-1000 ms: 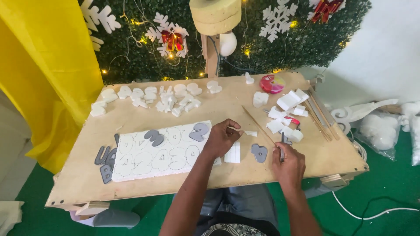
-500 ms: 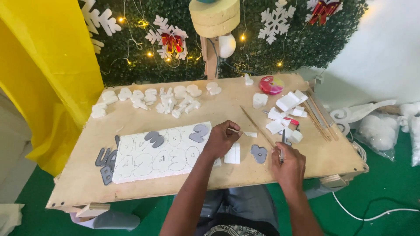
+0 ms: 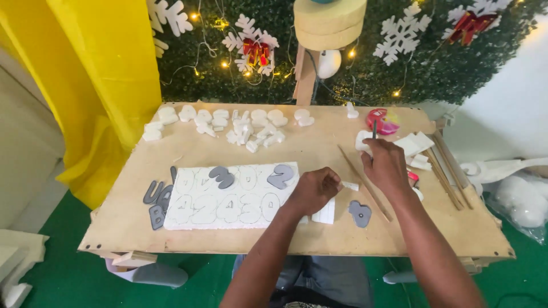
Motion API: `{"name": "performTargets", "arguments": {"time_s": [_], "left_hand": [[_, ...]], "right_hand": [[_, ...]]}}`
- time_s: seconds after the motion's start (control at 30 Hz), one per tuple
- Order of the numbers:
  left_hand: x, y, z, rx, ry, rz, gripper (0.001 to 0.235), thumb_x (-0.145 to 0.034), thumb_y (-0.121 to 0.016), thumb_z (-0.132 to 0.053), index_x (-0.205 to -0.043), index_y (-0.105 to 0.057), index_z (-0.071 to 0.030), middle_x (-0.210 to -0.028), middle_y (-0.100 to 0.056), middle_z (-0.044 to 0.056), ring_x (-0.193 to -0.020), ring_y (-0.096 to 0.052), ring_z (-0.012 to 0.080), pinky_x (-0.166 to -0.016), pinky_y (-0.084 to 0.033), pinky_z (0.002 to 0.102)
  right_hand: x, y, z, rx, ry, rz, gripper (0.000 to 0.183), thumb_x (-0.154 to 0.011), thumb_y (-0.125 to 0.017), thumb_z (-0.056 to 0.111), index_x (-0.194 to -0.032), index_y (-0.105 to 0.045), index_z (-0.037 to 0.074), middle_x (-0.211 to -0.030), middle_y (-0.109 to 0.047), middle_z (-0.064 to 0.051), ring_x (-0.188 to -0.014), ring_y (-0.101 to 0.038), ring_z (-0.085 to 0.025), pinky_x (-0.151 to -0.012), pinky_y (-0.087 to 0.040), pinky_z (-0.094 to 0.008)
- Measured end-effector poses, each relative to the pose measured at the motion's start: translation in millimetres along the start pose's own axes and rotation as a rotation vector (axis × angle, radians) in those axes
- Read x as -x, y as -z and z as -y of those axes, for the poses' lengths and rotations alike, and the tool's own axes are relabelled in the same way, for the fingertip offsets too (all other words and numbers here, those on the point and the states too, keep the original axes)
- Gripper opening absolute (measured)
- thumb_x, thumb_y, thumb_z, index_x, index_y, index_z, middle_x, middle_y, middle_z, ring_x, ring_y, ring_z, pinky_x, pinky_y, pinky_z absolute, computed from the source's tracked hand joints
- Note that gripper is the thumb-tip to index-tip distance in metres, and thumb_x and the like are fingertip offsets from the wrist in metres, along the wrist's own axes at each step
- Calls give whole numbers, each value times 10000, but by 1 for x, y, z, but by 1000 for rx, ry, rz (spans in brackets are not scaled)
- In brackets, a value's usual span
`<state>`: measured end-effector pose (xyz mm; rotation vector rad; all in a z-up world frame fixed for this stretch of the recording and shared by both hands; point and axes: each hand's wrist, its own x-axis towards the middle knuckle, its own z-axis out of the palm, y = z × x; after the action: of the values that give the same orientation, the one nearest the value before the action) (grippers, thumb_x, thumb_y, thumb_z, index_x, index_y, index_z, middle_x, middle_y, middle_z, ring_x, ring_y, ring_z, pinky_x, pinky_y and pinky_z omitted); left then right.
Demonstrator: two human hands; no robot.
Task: The person uses a craft knife to carve a small white foam block on a wooden workbench. They repeatedly score and cut the foam, occasionally rotating the piece to work on different sides. Finished foam letters and numbers are visible on the table.
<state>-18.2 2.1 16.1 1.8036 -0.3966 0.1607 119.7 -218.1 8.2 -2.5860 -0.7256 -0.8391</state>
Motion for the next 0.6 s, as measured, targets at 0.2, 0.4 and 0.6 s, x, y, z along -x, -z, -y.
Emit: {"name": "performTargets", "arguments": {"time_s": [0.2, 0.4, 0.6], "left_hand": [[-2, -3, 9, -80, -34, 27, 154, -916, -671, 28, -1070, -669, 20, -951, -729, 243, -912, -742, 413, -747, -607, 479], [-4, -3, 8, -213, -54, 62, 172, -897, -688, 33, -1068, -682, 13, -948, -739, 220, -900, -755, 389, -764, -626, 472], [1, 0, -4, -207, -67, 67, 168, -906, -671, 44, -1074, -675, 37, -963, -729, 250, -911, -750, 406, -787, -631, 486]], "right_hand": [[-38, -74, -44, 200, -112, 166, 374, -945, -711, 318, -1274, -734, 140, -1111, -765, -123, -1077, -733, -370, -993, -515, -550], [-45, -84, -33, 244, -204, 293, 403, -961, -692, 384, -1289, -712, 151, -1161, -768, -168, -1177, -700, -423, -1081, -387, -606], [-44, -124, -75, 224, -149, 191, 350, -909, -757, 353, -1211, -703, 184, -1085, -759, -100, -1090, -731, -357, -1051, -425, -552]]}}
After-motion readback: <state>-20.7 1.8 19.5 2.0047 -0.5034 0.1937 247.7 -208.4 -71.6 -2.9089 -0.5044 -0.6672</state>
